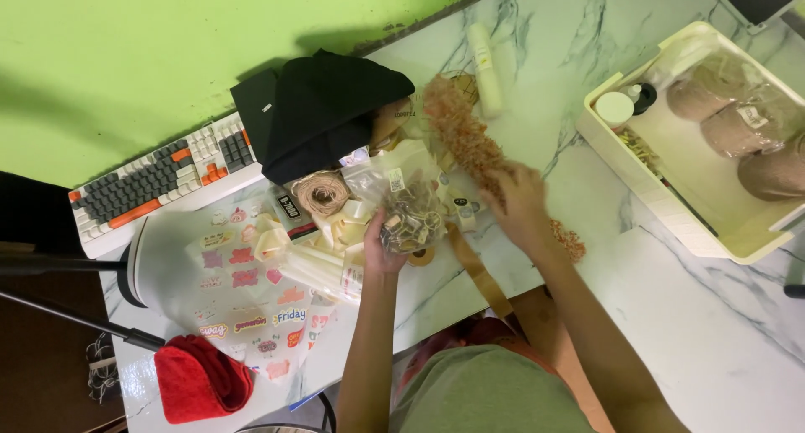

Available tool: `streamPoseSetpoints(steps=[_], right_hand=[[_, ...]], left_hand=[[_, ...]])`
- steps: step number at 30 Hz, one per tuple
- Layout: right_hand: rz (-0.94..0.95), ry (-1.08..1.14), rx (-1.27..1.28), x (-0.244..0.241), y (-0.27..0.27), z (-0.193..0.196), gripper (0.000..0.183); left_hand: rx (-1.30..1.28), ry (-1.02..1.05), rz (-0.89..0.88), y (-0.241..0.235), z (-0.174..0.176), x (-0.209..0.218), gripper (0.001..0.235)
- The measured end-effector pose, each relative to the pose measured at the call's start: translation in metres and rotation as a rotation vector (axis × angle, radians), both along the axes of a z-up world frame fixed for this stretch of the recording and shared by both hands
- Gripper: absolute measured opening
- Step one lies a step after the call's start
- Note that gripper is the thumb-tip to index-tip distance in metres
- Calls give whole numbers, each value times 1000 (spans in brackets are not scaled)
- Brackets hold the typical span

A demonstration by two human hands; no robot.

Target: The person organizes various craft supplies on a cluttered table. They handle a white tote bag, a small iron, a red cloth, a feather duster, and multiple small containers and ribbons, placing them into a yellow tray.

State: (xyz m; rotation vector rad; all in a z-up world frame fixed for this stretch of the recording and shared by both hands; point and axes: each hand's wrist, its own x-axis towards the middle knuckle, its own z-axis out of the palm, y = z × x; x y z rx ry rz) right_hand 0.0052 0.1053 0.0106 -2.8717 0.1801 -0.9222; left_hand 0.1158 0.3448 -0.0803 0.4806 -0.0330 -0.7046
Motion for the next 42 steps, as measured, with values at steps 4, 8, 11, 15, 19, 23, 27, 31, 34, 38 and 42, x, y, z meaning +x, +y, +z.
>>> streamPoseSetpoints(steps=[4, 8, 11, 15, 19, 23, 27, 31, 34, 38, 42], right_hand=[[598, 386, 1345, -2, 34, 1, 30], [562, 310, 1511, 0, 56, -6, 23], [560, 225, 1579, 1, 64, -9, 16], [537, 147, 1602, 0, 70, -21, 5], [610, 137, 1564, -2, 72, -26, 4], [698, 228, 1235, 2, 62, 13, 13], [648, 346, 1475, 15, 73, 52, 28], [540, 244, 1544, 25, 96, 13, 11], [610, 156, 1599, 12, 102, -21, 12], [619, 222, 1611, -10, 105, -50, 12], [557, 302, 1232, -31, 101, -43, 19]], left_hand=[[24, -71, 70, -10, 33, -10, 64], [-15, -64, 117, -9, 49, -17, 67], [-63, -5, 158, -5, 46, -19, 67], [-135, -11, 219, 0, 39, -21, 64], [-161, 17, 318, 3, 44, -27, 61], [-163, 16, 341, 16, 28, -29, 57], [-25, -92, 266, 30, 13, -35, 52], [372, -224, 295, 50, -26, -43, 45], [719, -477, 279, 79, -76, -41, 34], [1029, -598, 191, 106, -98, -62, 40], [1021, -680, 140, 102, -20, -90, 36]])
